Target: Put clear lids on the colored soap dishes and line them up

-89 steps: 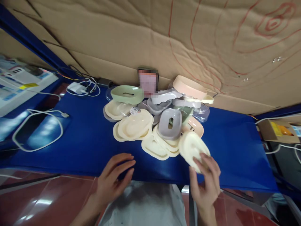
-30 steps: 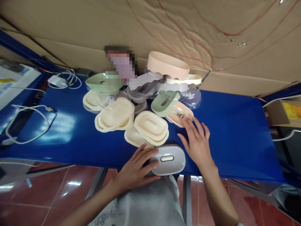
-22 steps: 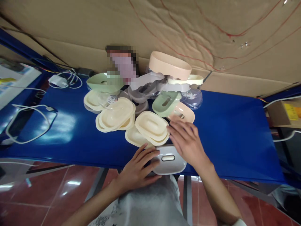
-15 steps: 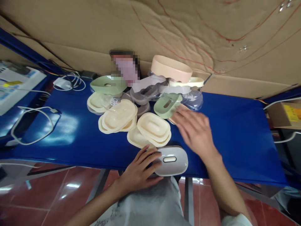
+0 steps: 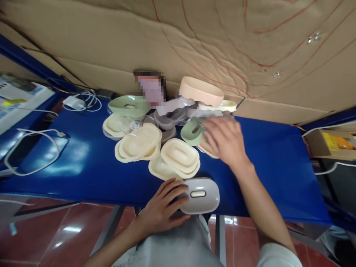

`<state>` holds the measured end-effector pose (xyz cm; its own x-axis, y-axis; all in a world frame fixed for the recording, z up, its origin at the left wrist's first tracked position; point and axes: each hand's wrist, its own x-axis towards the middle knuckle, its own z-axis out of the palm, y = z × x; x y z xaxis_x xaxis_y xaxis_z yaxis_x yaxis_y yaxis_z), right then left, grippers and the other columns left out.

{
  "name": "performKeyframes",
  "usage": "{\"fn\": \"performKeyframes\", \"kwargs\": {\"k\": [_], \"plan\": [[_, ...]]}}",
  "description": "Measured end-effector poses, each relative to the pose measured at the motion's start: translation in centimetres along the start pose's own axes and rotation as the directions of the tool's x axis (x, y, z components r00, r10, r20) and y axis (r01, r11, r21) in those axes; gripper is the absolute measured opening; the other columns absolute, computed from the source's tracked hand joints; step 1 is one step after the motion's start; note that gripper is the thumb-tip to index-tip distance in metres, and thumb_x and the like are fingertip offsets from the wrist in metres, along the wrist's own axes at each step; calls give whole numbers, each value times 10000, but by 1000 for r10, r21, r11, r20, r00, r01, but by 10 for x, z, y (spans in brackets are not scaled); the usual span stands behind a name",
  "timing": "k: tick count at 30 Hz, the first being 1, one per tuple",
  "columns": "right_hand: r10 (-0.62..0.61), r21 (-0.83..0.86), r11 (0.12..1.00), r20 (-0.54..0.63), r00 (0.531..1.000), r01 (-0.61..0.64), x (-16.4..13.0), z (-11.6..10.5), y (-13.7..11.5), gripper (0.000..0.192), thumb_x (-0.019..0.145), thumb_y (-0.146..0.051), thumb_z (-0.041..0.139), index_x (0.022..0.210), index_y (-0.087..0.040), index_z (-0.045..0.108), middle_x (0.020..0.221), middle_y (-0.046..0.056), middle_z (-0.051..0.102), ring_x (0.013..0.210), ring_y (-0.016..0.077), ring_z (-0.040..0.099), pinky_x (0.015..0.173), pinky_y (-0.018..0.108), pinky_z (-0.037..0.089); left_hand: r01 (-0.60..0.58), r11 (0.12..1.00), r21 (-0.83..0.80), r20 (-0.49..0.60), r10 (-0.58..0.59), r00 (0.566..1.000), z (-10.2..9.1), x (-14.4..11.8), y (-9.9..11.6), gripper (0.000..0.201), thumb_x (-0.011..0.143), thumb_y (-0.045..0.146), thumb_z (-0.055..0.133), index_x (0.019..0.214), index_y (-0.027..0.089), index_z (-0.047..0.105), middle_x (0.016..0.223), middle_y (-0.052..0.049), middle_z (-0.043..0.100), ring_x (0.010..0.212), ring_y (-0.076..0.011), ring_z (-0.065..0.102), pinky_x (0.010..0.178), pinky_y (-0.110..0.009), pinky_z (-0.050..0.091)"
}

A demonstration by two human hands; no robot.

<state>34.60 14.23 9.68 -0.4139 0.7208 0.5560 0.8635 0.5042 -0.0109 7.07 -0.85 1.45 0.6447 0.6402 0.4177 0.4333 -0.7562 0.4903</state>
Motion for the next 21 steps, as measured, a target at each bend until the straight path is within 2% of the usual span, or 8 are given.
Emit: {"fn": "performKeyframes", "kwargs": {"k": [2, 5, 8, 11, 15, 18, 19, 21], "plan": [[-157, -6, 987, 78, 984, 158, 13, 8, -19, 381, 1085, -281, 567, 1463, -260, 603, 1494, 79, 672, 1341, 281, 615, 1107, 469, 455, -8, 1000, 17, -8, 8, 1000, 1, 0, 0, 325, 973, 454, 727, 1191, 214, 700, 1295, -96, 733, 1370, -285, 603, 1273, -500, 404], [-240, -68, 966, 135, 962, 250, 37, 24, -27, 408, 1091, -243, 551, 1498, -241, 587, 1513, 84, 658, 1361, 285, 587, 1142, 510, 424, -10, 1000, 29, -25, 11, 1000, 2, 0, 1, 329, 982, 473, 713, 1181, 211, 696, 1286, -87, 739, 1368, -274, 603, 1294, -495, 369], [-251, -108, 958, 130, 959, 266, 50, 26, -20, 356, 1103, -242, 546, 1450, -252, 626, 1428, 60, 715, 1303, 264, 617, 1126, 499, 435, 2, 1000, 28, -6, -2, 1000, 2, -1, 0, 329, 987, 486, 706, 1177, 218, 697, 1294, -81, 734, 1374, -267, 599, 1298, -490, 363], [-212, -93, 972, 58, 976, 217, 42, 3, -17, 316, 1097, -317, 593, 1407, -298, 651, 1381, 27, 741, 1258, 249, 657, 1094, 461, 469, 6, 1000, 27, 23, -7, 1000, 2, -2, 0, 318, 989, 481, 703, 1177, 224, 701, 1316, -89, 722, 1389, -273, 589, 1296, -501, 373], [-130, 63, 989, -49, 990, 133, -12, -45, -33, 415, 1015, -275, 727, 1419, -324, 645, 1327, 41, 754, 1249, 283, 704, 1094, 497, 529, -10, 1000, 1, 2, 10, 1000, 3, -1, -1, 327, 992, 447, 710, 1193, 190, 690, 1319, -104, 713, 1413, -287, 576, 1318, -508, 365], [109, 253, 965, -127, 986, -74, -80, -65, -54, 452, 954, -192, 771, 1381, -309, 678, 1277, 67, 750, 1202, 320, 737, 1012, 536, 617, -17, 1000, -25, 4, 17, 1000, 2, -1, -2, 332, 995, 400, 709, 1238, 176, 671, 1340, -134, 695, 1421, -306, 579, 1276, -518, 443], [195, 280, 949, -171, 966, -142, -104, -67, -62, 418, 949, -183, 763, 1348, -290, 695, 1235, 73, 755, 1145, 318, 757, 955, 532, 645, -17, 999, -33, 4, 17, 1000, 2, -1, -2, 343, 995, 383, 710, 1262, 174, 659, 1357, -148, 684, 1424, -313, 581, 1243, -514, 487], [354, 319, 902, -162, 921, -290, -149, -69, -78, 354, 970, -207, 716, 1316, -277, 698, 1196, 82, 757, 1079, 322, 776, 878, 544, 673, -16, 999, -50, -23, 15, 1000, 2, -2, -3, 382, 997, 369, 709, 1312, 169, 626, 1410, -184, 647, 1426, -326, 587, 1158, -487, 571]]}}
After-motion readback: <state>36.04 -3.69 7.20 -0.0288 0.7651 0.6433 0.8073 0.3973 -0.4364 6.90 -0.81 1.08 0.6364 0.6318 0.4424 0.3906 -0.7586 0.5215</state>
